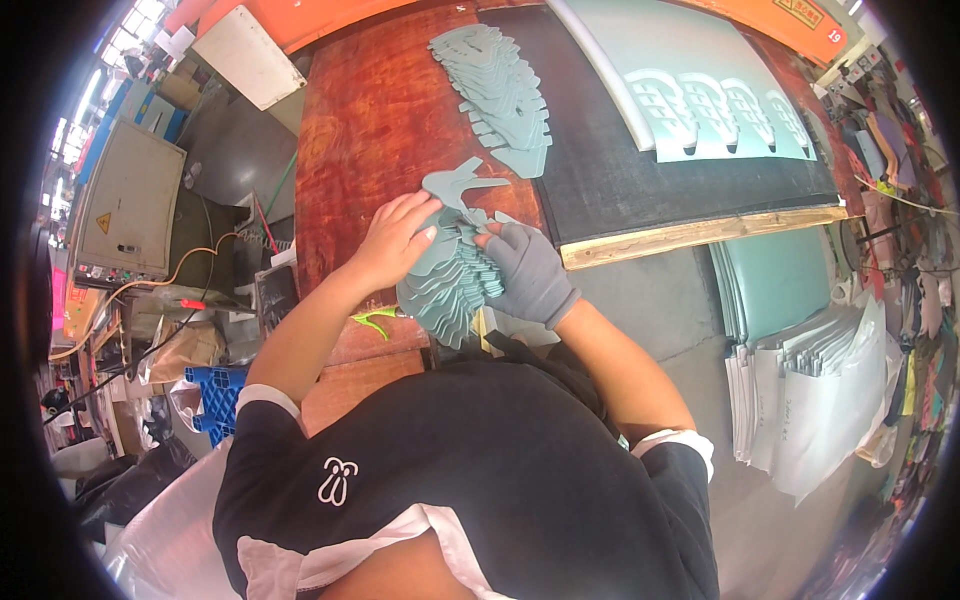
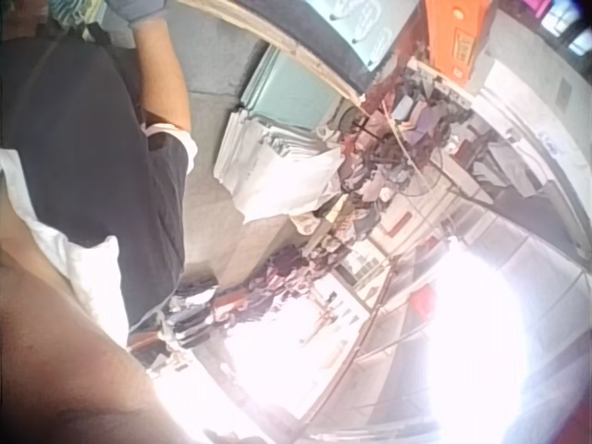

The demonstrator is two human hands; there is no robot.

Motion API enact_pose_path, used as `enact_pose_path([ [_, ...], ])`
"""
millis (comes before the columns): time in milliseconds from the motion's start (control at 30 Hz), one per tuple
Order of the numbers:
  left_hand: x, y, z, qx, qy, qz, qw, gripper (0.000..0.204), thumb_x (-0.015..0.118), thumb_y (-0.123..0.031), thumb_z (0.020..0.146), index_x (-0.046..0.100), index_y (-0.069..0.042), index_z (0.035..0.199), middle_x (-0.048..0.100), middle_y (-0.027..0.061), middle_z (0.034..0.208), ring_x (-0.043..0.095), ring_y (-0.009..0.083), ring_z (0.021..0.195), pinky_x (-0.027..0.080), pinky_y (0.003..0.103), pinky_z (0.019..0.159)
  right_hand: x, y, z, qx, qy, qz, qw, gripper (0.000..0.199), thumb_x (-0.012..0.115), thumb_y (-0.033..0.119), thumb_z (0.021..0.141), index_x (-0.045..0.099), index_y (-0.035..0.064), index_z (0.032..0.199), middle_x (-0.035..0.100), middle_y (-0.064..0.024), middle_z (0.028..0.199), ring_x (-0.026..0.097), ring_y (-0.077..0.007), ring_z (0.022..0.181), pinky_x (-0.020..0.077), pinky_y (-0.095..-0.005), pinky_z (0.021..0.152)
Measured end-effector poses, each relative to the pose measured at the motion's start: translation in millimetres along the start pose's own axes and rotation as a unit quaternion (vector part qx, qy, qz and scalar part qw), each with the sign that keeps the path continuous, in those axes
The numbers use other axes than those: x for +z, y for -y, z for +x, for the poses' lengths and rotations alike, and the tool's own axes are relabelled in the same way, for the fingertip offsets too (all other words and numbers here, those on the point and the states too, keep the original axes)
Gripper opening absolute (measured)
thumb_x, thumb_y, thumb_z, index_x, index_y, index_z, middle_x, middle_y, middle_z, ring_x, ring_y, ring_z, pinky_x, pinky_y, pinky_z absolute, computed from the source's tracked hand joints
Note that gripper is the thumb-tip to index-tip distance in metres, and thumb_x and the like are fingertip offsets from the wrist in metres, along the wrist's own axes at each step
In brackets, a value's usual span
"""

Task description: The person repeatedly picks up light-blue fabric pieces from a wooden workbench, aligns them, and stacks them into neat piles. They occasionally move stacks between locations on the bench and use a green handheld tool to assist with alignment.

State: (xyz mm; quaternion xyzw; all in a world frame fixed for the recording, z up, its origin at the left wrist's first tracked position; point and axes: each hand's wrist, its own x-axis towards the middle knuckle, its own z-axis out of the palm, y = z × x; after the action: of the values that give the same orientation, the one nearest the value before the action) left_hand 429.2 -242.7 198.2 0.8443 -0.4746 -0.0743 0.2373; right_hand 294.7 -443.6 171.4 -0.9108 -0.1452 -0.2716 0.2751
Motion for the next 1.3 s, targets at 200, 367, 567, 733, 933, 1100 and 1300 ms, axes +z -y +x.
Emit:
enact_pose_path([
  [200, -25, 0, 10, -0.031, 0.142, -0.114, 0.983, 0.067, 0.071, -0.033, 0.078, 0.045, -0.006, 0.134, 0.032, 0.0215, 0.147, 0.032, 0.0367, 0.135, 0.028, 0.044, 0.110, -1, 1, 0, 0.009, 0.001, 0.003, 1.000, 0.056, 0.078, 0.025, 0.060, 0.055, 0.0079, 0.109, 0.058, -0.0126, 0.101, 0.058, -0.0306, 0.093, 0.0478, -0.0408, 0.081],
  [367, -38, -11, 9, -0.065, 0.235, -0.105, 0.964, 0.068, 0.077, -0.032, 0.070, 0.050, -0.009, 0.128, 0.030, 0.0209, 0.148, 0.030, 0.0365, 0.137, 0.028, 0.043, 0.110, 0, 3, -1, 0.020, 0.001, -0.001, 1.000, 0.055, 0.077, 0.023, 0.060, 0.056, 0.0080, 0.108, 0.058, -0.0123, 0.102, 0.058, -0.0309, 0.093, 0.0474, -0.0405, 0.081],
  [567, -44, -4, 20, -0.031, 0.277, -0.104, 0.955, 0.051, 0.069, -0.017, 0.069, 0.055, -0.010, 0.118, 0.037, 0.0146, 0.143, 0.040, 0.0357, 0.128, 0.036, 0.041, 0.104, 0, 2, 0, 0.016, 0.010, -0.005, 1.000, 0.054, 0.077, 0.024, 0.061, 0.057, 0.0085, 0.108, 0.058, -0.0119, 0.103, 0.058, -0.0305, 0.094, 0.0472, -0.0403, 0.082],
  [733, -31, 5, 20, 0.140, 0.095, -0.007, 0.986, 0.039, 0.060, -0.005, 0.071, 0.060, -0.007, 0.109, 0.048, 0.0143, 0.132, 0.049, 0.0339, 0.114, 0.039, 0.042, 0.099, -1, 2, 0, 0.008, 0.009, -0.004, 1.000, 0.059, 0.080, 0.023, 0.059, 0.056, 0.0052, 0.110, 0.057, -0.0140, 0.100, 0.059, -0.0322, 0.094, 0.0490, -0.0397, 0.080],
  [933, -18, 27, 14, 0.093, 0.081, -0.010, 0.992, 0.031, 0.056, -0.003, 0.079, 0.062, -0.007, 0.109, 0.052, 0.0151, 0.126, 0.050, 0.0350, 0.112, 0.034, 0.045, 0.104, -2, 3, -1, 0.029, 0.013, 0.000, 1.000, 0.061, 0.079, 0.025, 0.058, 0.056, 0.0079, 0.112, 0.057, -0.0141, 0.106, 0.058, -0.0335, 0.099, 0.0473, -0.0406, 0.085],
  [1100, 0, 31, 0, 0.085, 0.031, 0.017, 0.996, 0.042, 0.056, -0.005, 0.081, 0.055, -0.007, 0.123, 0.054, 0.0152, 0.124, 0.051, 0.0329, 0.117, 0.028, 0.045, 0.109, -2, 6, -2, 0.043, 0.012, -0.005, 0.999, 0.062, 0.079, 0.024, 0.057, 0.056, 0.0090, 0.113, 0.057, -0.0147, 0.110, 0.057, -0.0347, 0.102, 0.0466, -0.0414, 0.086],
  [1300, -7, 54, 10, -0.025, 0.091, -0.408, 0.908, 0.048, 0.046, 0.003, 0.073, 0.051, -0.002, 0.121, 0.056, 0.0109, 0.123, 0.052, 0.0246, 0.118, 0.038, 0.036, 0.102, 0, 6, -3, 0.037, 0.013, -0.003, 0.999, 0.062, 0.078, 0.019, 0.057, 0.056, 0.0077, 0.114, 0.058, -0.0152, 0.110, 0.057, -0.0339, 0.100, 0.0471, -0.0410, 0.085],
])
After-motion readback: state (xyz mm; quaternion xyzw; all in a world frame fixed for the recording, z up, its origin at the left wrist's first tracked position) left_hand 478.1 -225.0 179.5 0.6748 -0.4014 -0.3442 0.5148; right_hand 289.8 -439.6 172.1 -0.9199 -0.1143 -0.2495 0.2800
